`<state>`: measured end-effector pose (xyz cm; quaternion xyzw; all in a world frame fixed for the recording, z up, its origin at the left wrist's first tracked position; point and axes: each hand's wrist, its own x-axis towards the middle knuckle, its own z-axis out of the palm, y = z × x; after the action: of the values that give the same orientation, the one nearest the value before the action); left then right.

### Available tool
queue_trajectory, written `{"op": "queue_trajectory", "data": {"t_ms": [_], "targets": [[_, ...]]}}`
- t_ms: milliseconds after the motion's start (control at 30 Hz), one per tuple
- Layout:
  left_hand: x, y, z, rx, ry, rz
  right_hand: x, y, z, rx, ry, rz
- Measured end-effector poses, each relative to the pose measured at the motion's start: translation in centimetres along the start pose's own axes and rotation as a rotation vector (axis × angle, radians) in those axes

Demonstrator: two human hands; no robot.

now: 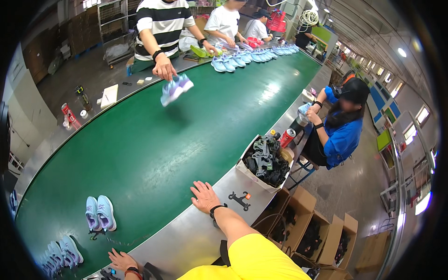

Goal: The person picks small black plastic tags from a box and attaches them to the tongue of light-blue sneakers on a green conveyor belt. They handle the shoes one at a time, clipping each tag in place and then moving to the next pair as the belt advances.

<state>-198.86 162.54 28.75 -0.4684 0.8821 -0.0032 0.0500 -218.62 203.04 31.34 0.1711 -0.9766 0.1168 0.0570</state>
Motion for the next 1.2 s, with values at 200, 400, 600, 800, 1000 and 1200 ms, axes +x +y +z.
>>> {"op": "queue_trajectory", "data": {"t_ms": [200, 400, 600, 800, 1000, 1200], "targets": [[-0.1, -0.3, 0.2, -0.011, 0.021, 0.025, 0.2, -0.2, 0.2, 0.010, -0.008, -0.012], [-0.2, -0.1, -0.1, -0.018, 0.000, 0.023, 0.4, -0.2, 0.1, 0.015, -0.001, -0.027], [-0.1, 0.0, -0.2, -0.044, 0.018, 0.023, 0.6, -0.3, -0.1, 0.021, 0.020, -0.045], [0.3, 0.2, 0.6, -0.048, 0.035, 0.037, 0.5, 0.1, 0.1, 0.041, 0.088, -0.059], [0.2, -0.5, 1.4, 0.017, 0.104, 0.070, 0.5, 0.1, 0.1, 0.093, 0.122, -0.074], [0.4, -0.8, 3.1, -0.002, 0.170, 0.110, 1.5, 0.5, 0.8, 0.103, 0.059, -0.056]]}}
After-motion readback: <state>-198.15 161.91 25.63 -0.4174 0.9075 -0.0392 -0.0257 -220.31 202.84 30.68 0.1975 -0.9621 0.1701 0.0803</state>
